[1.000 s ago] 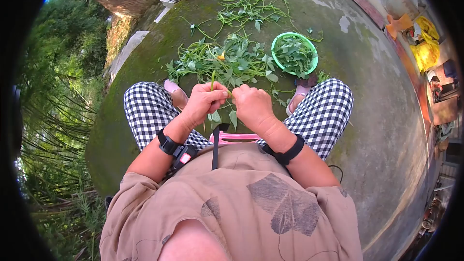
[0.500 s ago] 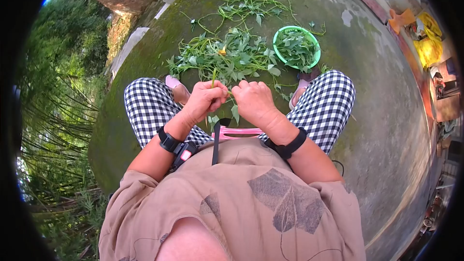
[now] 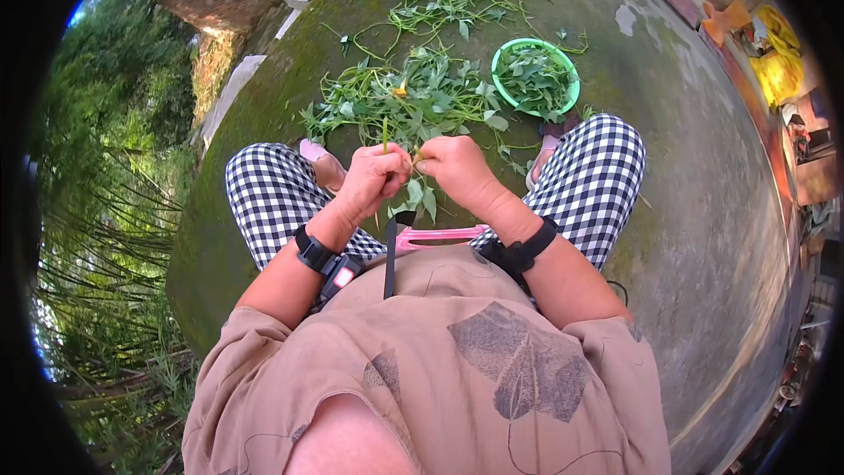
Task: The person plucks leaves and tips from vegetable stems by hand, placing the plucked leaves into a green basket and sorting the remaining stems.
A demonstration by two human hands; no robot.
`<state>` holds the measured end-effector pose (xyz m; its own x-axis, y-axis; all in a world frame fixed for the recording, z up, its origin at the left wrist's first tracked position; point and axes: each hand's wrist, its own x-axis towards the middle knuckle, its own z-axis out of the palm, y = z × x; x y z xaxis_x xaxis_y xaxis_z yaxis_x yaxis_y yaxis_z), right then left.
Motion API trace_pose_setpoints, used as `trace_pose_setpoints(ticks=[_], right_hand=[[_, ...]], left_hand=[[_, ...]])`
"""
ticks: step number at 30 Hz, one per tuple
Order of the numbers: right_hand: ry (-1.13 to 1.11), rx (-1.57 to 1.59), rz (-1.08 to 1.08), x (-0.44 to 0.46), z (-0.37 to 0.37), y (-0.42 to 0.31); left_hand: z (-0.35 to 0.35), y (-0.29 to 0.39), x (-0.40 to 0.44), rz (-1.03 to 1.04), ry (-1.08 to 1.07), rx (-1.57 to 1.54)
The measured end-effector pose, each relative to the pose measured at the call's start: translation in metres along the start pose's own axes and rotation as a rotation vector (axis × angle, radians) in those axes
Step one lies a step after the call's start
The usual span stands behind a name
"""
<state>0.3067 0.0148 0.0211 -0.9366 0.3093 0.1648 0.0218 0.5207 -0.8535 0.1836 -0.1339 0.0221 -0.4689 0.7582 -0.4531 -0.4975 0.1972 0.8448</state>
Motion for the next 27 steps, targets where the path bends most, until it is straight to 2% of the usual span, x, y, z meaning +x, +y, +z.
trace_pose_setpoints(ticks=[2,5,13,17,21,24,27], right_hand=[[0.009,0.163,0.162,0.002,-0.008,0.000],[0.140,0.264,0.250,0.005,-0.015,0.017],[0.542,0.141,0.343,0.010,-0.073,0.049],[0.705,0.205,0.422,0.011,-0.094,0.064],[0.796,0.225,0.412,0.010,-0.107,0.065],[0.824,0.222,0.431,0.007,-0.113,0.059],[0.810,0.232,0.440,0.010,-0.112,0.067]], left_hand=[[-0.001,-0.002,0.003,0.009,0.022,0.002],[-0.004,-0.005,0.006,0.034,0.044,-0.010],[-0.021,-0.012,0.013,0.058,0.134,-0.014],[-0.041,-0.026,0.025,0.058,0.239,0.038],[-0.078,-0.060,0.045,0.000,0.325,0.089],[-0.102,-0.081,0.046,-0.038,0.272,0.043],[-0.066,-0.052,0.031,-0.167,0.353,0.341]])
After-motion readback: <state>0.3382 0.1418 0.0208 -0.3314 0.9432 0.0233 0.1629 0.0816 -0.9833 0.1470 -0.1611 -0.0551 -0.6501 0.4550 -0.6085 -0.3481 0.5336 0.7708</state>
